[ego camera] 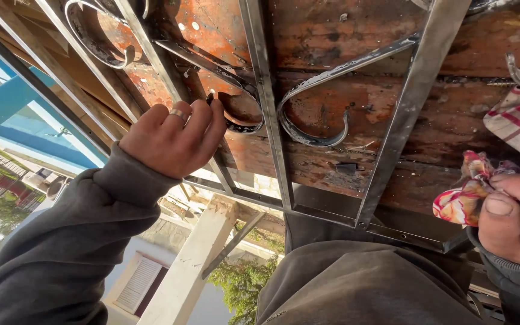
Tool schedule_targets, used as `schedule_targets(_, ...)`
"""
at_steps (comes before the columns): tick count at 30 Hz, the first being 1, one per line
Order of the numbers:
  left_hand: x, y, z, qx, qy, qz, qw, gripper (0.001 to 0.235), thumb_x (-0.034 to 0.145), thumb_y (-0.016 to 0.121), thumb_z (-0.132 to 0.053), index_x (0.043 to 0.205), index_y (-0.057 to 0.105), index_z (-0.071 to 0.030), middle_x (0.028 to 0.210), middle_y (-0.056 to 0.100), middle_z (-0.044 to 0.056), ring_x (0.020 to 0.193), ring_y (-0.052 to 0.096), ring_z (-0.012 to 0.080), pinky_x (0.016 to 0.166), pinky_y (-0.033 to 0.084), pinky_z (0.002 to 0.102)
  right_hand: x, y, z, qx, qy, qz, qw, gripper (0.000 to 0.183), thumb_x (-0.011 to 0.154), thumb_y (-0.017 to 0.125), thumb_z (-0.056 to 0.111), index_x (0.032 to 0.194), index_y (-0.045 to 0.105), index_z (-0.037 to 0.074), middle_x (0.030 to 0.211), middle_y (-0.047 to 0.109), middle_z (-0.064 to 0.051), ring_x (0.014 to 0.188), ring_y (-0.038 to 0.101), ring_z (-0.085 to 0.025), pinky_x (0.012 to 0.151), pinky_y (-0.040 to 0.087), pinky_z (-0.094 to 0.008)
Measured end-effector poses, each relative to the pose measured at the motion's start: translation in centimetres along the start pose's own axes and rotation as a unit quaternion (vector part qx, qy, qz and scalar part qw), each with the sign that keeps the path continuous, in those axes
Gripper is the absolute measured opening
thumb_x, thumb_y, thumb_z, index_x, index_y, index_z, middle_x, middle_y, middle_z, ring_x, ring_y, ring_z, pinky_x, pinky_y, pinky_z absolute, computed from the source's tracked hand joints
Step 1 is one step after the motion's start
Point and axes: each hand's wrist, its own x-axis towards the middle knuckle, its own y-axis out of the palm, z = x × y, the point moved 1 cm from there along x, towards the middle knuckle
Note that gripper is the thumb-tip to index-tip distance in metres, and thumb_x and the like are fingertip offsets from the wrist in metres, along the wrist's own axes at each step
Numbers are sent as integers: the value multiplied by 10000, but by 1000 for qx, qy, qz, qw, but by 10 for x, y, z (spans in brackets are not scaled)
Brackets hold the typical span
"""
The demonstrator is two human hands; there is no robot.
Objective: Cleaning and fitting decorative metal scrollwork components into a metal gate frame on a workbench.
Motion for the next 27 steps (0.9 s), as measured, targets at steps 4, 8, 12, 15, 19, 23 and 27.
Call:
schedule_targets(4,0,-3,-4,-58,6,31,998,289,966,638,-113,1227,704,-8,984,619,49,781,621,144,590,439,290,25,1,18,37,-66,25,997,276,1011,695,102,1239,599,-20,914,656,-100,744,657,-161,731,532,-226)
schedule_targets(8,6,0,-48,-195,-102,68,973,315,947,640,-97,1237,700,11,963,606,62,751,631,174,602,484,328,16,7,25,31,-40,18,999,310,842,700,78,1103,628,-73,817,656,-126,699,615,-207,617,521,-269)
schedule_targets(12,7,3,-54,-441,-281,37,852,242,974,634,-101,1184,692,4,979,624,63,773,663,211,653,544,350,40,1,33,28,-61,25,997,283,966,708,94,1175,617,-73,883,657,-138,680,643,-155,641,522,-255)
schedule_targets(15,11,6,-16,-335,-149,61,929,228,956,633,-96,1148,707,2,995,641,72,770,674,212,609,532,336,56,-5,45,2,-73,96,993,293,854,720,115,1058,638,-79,731,640,-99,596,651,-161,560,538,-267)
schedule_targets(19,18,-11,-1,-71,29,33,997,179,916,634,-102,1042,711,-1,1071,679,97,799,692,180,575,490,290,58,-2,50,11,-92,73,993,320,844,701,115,1048,636,-122,701,646,-121,555,641,-190,547,532,-297)
schedule_targets(23,23,-7,-52,-169,-102,87,976,247,916,635,-99,1115,720,19,1023,664,114,741,672,206,570,505,328,76,-7,65,84,-99,102,986,230,929,661,126,1030,599,-71,724,669,-76,552,655,-145,584,546,-293)
schedule_targets(27,18,-6,-51,-436,-267,83,855,231,969,643,-104,1148,710,26,986,646,102,775,671,247,641,548,367,78,-10,60,-17,-183,75,980,321,872,730,186,1053,644,-65,755,687,-137,590,644,-252,571,537,-345)
